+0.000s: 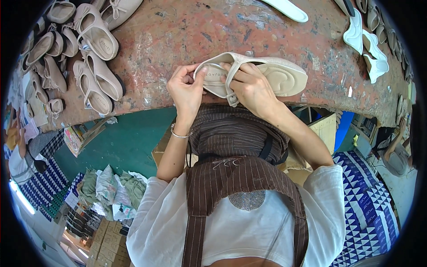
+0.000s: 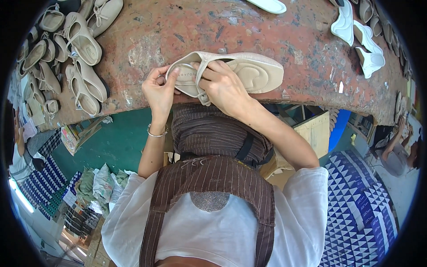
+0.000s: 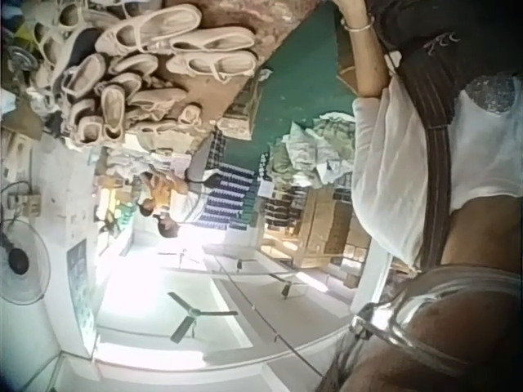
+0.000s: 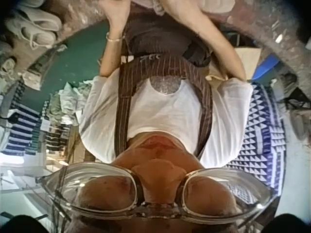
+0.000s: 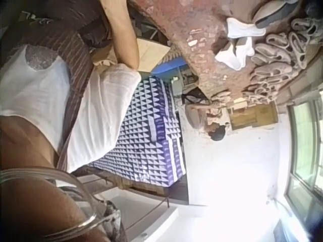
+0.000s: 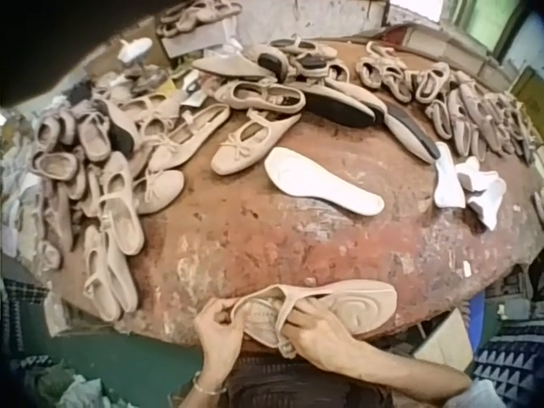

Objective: The person inserts a white insole into a beige shoe by hand, presses it down, and sets it aside before repeating the process with another shoe.

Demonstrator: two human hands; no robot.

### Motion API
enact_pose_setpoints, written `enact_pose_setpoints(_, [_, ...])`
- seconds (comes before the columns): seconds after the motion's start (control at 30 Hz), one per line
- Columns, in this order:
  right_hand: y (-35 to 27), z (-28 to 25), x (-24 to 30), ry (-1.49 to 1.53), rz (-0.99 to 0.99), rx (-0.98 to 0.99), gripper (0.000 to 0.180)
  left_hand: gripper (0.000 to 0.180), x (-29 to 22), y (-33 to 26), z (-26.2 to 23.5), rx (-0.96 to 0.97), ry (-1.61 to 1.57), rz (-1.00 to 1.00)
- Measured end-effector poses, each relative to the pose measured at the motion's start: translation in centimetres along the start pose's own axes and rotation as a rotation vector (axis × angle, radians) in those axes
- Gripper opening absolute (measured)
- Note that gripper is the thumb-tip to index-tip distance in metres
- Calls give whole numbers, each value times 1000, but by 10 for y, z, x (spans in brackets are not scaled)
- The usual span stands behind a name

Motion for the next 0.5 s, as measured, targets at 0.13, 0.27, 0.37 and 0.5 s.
enact_pose_setpoints(0.13, [3, 7, 3, 56, -240, 146, 47, 10, 1, 3, 5, 3, -88, -9])
enact_pose_setpoints(0.27, [4, 8, 11, -1, -194, 217, 41, 8, -10, 2, 2, -26, 38, 18])
enact_pose_setpoints(0.37, [-14, -10, 12, -231, -31, 232, 40, 7, -13, 4, 1, -30, 62, 88])
enact_pose_setpoints(0.5, [-10, -17, 17, -373, 2, 241, 31, 9, -16, 5, 3, -28, 129, 101])
Point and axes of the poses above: each hand's wrist, its own y-axis towards the middle knuckle, its own z-axis out of the palm, x = y × z, the point moved 6 cm from there along y, towards the middle knuckle, and after that the axes turned 14 degrees about -z, right-handed, at the moved point
